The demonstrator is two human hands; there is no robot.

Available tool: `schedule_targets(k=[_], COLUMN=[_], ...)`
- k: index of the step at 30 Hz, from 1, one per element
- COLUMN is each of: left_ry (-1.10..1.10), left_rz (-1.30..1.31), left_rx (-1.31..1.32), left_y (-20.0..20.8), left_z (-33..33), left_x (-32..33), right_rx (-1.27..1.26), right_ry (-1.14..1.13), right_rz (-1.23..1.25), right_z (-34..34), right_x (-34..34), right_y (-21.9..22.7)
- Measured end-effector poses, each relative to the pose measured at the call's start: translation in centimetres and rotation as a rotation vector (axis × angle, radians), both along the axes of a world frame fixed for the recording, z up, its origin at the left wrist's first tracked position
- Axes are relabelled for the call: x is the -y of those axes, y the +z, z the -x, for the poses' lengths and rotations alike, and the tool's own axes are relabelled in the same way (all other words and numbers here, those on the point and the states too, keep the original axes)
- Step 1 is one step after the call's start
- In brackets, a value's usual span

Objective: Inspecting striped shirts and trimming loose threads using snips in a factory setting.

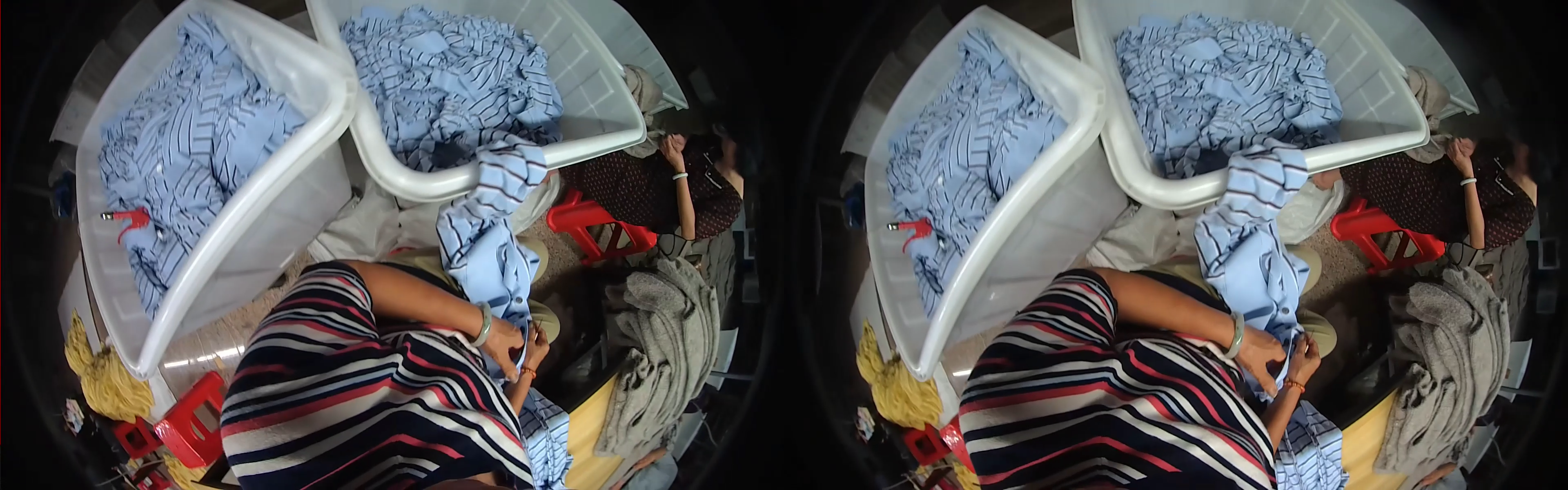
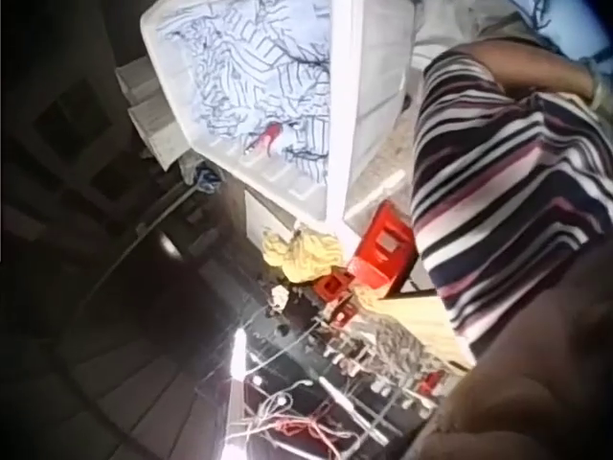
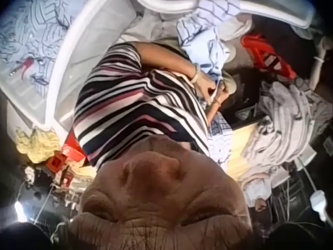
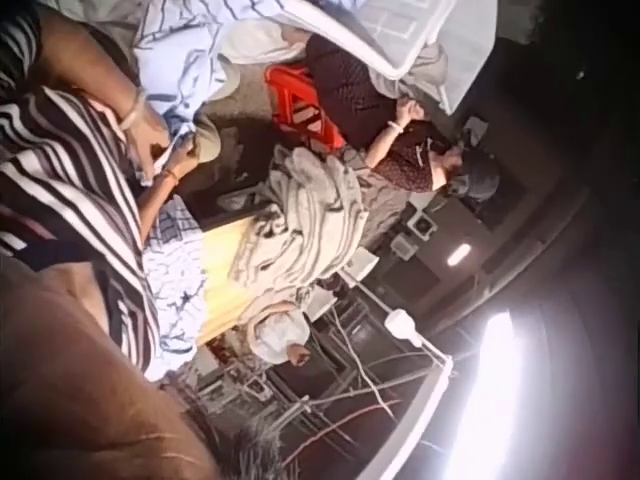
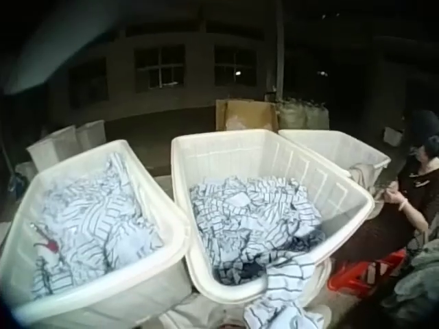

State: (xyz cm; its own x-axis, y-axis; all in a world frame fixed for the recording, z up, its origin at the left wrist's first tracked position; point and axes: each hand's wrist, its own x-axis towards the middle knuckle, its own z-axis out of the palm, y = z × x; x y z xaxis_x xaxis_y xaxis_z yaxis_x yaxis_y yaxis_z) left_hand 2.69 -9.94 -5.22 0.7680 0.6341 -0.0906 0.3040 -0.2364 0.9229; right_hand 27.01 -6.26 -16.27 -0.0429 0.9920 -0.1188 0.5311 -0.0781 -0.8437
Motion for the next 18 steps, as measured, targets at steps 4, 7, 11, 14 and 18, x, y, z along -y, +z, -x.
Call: schedule_targets(k=[4,7,11,14,18], left_ry=[0.098,0.166,0.232,0.214,0.186], left_rz=[0.016,-0.169,-0.17,-0.091,0.212], left_rx=[0.083,0.195,0.361,0.463,0.529], left_y=[-0.6,-1.6,-2.1,-1.8,-1.7], left_z=[0.5,0.4,0.6,0.9,0.1], left_x=[0.3,0.2,-0.1,-0.1,0.2], right_rx=[0.241,0.201,0.067,0.161,-0.066], right_ry=[0.09,0.074,0.036,0.008,-0.138], right_rz=[-0.071,-0.081,-0.036,-0.168,-0.044], right_z=[-1.6,-2.9,-3.9,-3.8,-2.6], right_x=[-0.1,-0.8,-1.8,-0.8,2.1], right_y=[-2.0,-3.5,-4.8,-4.4,-0.7])
